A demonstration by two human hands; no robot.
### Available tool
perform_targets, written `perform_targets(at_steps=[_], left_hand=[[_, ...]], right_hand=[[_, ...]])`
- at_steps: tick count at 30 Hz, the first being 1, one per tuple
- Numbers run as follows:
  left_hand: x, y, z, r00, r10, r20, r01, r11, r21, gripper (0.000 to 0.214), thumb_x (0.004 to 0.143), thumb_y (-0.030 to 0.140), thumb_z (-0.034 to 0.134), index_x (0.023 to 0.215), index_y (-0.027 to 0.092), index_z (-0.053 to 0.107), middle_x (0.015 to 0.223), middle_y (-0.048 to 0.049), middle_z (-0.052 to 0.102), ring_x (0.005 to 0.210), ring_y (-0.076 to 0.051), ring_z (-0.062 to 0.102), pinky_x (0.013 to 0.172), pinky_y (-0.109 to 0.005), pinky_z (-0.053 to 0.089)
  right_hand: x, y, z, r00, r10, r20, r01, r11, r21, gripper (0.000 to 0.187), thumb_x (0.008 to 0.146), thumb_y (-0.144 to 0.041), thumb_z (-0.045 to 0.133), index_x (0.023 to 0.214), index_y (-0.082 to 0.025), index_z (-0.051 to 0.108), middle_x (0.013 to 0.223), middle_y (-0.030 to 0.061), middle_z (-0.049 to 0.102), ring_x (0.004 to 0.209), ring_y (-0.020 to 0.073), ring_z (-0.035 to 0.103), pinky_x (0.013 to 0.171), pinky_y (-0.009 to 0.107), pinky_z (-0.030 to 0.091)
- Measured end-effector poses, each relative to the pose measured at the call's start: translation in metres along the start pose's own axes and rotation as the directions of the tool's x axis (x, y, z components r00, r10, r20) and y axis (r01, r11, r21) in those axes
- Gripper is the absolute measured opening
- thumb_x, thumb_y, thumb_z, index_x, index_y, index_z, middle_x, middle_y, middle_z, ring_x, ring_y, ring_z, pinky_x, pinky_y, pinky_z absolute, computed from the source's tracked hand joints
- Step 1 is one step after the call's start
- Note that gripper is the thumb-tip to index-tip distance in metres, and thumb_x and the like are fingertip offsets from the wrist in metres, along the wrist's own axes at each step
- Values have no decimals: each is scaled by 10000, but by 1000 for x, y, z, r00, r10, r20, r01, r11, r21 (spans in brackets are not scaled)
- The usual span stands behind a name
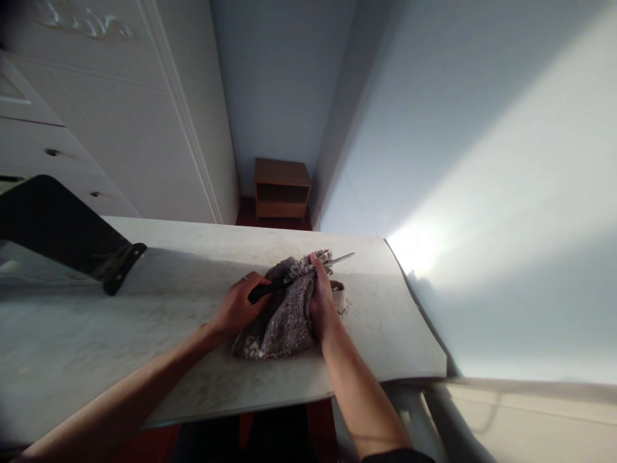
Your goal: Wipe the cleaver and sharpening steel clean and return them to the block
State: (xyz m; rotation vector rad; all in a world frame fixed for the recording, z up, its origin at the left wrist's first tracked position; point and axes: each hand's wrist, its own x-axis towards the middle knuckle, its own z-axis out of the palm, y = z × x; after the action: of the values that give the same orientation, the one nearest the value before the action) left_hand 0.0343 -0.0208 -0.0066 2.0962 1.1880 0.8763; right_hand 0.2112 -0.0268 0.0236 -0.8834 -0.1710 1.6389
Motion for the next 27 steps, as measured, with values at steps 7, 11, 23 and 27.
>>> perform_targets(at_steps=[7,11,23,27], left_hand=[[-1,4,-3,996,-75,55,75,997,1,170,835,253,587,999,213,601,940,-27,697,870,-217,650,751,-308,469],[-1,7,-6,993,-73,89,73,997,5,207,857,322,574,1031,213,593,971,-38,708,881,-226,662,760,-317,477],[-4,2,-4,992,-88,93,100,986,-131,221,871,392,559,985,207,603,954,-42,703,899,-209,652,799,-317,486],[-3,0,-2,993,-103,64,113,978,-173,197,859,369,583,979,216,611,967,-32,701,923,-204,649,821,-316,485]], right_hand=[[0,0,2,998,-54,-20,53,997,-52,277,760,-467,669,887,-225,716,694,19,730,837,262,707,783,394,571],[-2,0,4,996,-86,-34,84,994,-66,250,765,-440,677,907,-238,717,692,10,728,814,253,707,772,382,573],[-5,1,7,999,-39,-21,38,997,-67,257,772,-441,673,920,-236,721,683,14,727,756,245,708,725,370,571],[-4,2,6,998,-45,-39,41,996,-76,276,771,-453,669,937,-239,721,682,17,727,752,248,710,719,370,573]])
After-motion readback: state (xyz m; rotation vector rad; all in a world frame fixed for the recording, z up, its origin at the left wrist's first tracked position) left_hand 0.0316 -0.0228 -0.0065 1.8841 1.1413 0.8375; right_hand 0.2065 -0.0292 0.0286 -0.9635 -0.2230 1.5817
